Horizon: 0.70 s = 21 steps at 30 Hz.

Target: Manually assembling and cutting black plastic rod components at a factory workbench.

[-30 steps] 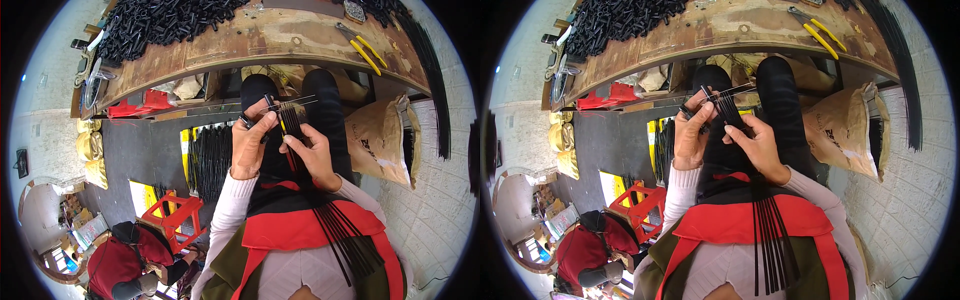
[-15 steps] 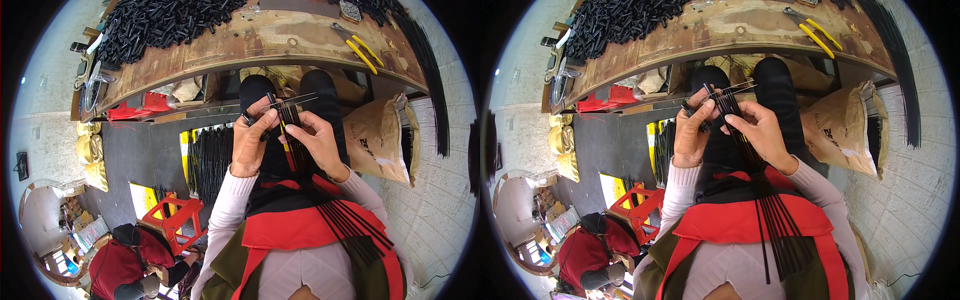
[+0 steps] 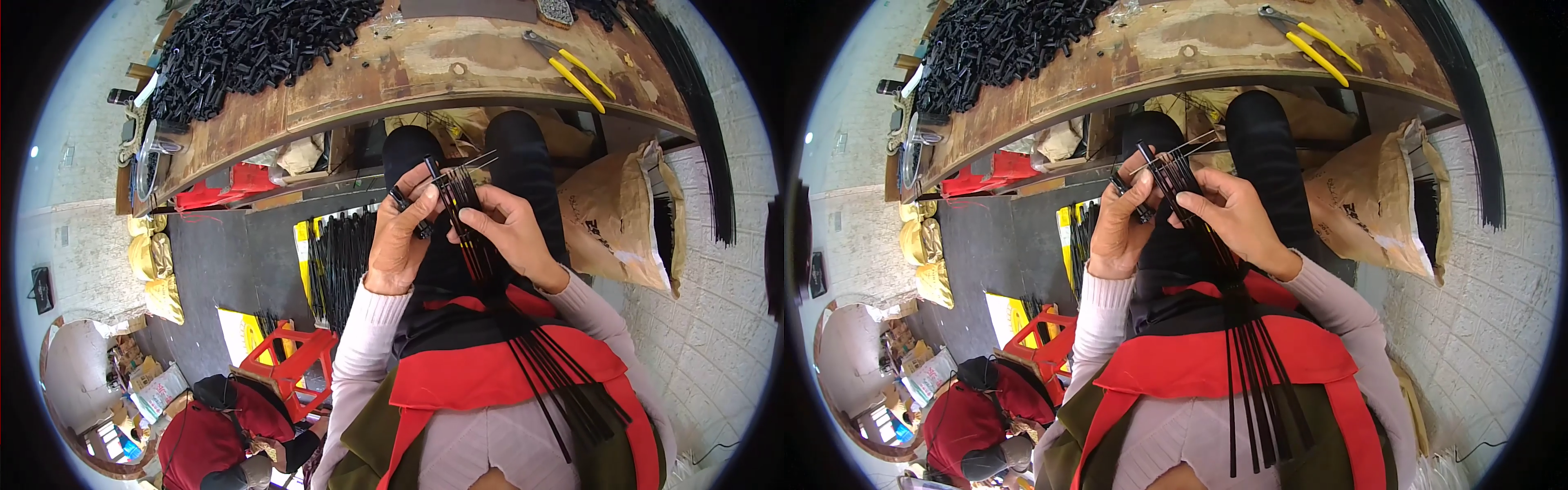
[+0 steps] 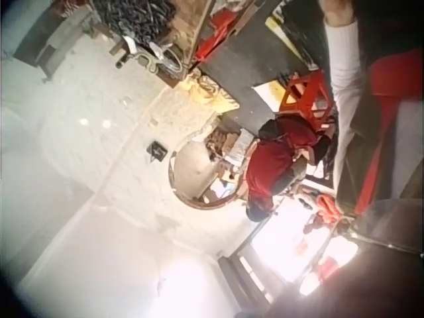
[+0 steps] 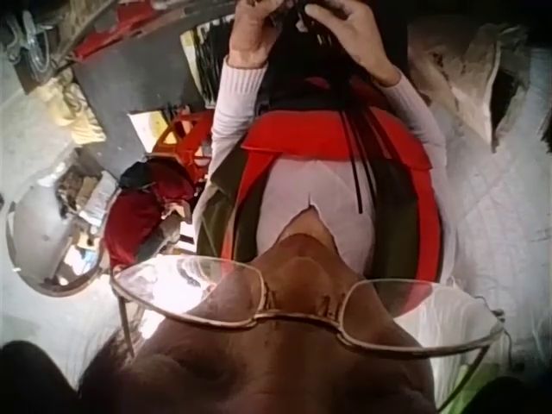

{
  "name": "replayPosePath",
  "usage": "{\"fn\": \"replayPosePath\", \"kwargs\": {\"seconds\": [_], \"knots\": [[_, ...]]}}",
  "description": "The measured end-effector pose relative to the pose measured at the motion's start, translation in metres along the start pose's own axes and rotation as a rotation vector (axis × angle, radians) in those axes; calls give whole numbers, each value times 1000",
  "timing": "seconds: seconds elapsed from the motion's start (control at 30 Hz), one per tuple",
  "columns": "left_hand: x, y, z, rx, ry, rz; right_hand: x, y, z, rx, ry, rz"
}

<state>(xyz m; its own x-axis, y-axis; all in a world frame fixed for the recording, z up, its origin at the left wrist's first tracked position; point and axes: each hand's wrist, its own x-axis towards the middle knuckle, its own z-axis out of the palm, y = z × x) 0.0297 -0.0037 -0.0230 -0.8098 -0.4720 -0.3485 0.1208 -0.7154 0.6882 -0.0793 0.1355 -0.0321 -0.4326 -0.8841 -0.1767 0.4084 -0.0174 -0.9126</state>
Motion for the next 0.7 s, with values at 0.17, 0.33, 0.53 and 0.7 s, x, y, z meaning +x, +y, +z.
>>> {"fn": "replayPosePath", "kwargs": {"seconds": [0.17,0.33,0.53,0.7], "knots": [[2,1,2,-15,-8,-22,2,-5,-4,-2,20,-18],[0,5,12,65,6,-28,6,-2,-13,91,-71,73],[2,-6,-10,48,-123,-131,4,-2,-10,84,-63,48],[1,-4,-11,96,-151,-129,8,-2,-13,240,-87,145]]}}
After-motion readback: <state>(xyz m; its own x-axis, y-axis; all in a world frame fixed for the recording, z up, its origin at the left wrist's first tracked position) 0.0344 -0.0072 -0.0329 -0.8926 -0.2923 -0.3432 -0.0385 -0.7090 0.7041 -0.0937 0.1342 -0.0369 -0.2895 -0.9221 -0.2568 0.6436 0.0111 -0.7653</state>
